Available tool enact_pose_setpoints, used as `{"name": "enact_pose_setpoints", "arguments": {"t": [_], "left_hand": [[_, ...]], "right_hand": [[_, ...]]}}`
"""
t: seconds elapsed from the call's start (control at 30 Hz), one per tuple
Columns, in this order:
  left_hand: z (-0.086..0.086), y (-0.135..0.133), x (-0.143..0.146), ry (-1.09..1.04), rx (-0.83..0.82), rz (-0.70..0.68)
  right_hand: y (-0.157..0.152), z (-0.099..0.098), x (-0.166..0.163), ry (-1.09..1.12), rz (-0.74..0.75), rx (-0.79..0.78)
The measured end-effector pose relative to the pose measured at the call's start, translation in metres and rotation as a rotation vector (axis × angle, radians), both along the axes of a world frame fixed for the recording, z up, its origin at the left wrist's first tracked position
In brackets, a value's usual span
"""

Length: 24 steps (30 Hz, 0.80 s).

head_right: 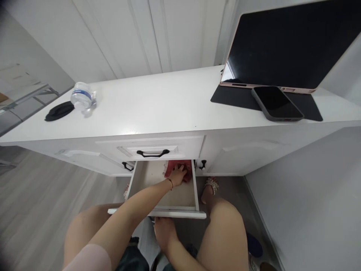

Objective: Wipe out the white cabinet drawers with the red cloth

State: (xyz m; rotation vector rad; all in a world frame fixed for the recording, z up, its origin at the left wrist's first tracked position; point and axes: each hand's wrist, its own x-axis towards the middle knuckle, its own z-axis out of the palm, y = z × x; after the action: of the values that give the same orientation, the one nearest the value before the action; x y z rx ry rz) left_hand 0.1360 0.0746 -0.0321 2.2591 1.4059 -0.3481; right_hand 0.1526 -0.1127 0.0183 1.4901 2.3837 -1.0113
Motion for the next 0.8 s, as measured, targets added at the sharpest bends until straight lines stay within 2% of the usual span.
{"name": "enact_pose_setpoints", "arguments": {"t": [0.13, 0.3, 0.43, 0.6, 0.8], "left_hand": [[0.006, -0.011, 0.001, 0.008, 0.008, -0.063], [0.01, -0.023, -0.008, -0.005, -0.072, -0.204], [0.011, -0.035, -0.019, -0.001, -0.15, -0.284], [0.017, -0.046, -0.036, -0.011, -0.264, -0.268], [0.026, -0.057, -0.058, 0.001, -0.353, -0.213]], "right_hand": [[-0.004, -0.001, 0.001, 0.048, 0.029, 0.036], [-0.009, -0.004, 0.003, 0.154, 0.044, 0.055], [-0.009, 0.001, 0.009, 0.256, 0.07, 0.098], [-0.009, 0.006, 0.022, 0.424, 0.077, 0.234], [-0.007, 0.004, 0.04, 0.509, 0.078, 0.342]]}}
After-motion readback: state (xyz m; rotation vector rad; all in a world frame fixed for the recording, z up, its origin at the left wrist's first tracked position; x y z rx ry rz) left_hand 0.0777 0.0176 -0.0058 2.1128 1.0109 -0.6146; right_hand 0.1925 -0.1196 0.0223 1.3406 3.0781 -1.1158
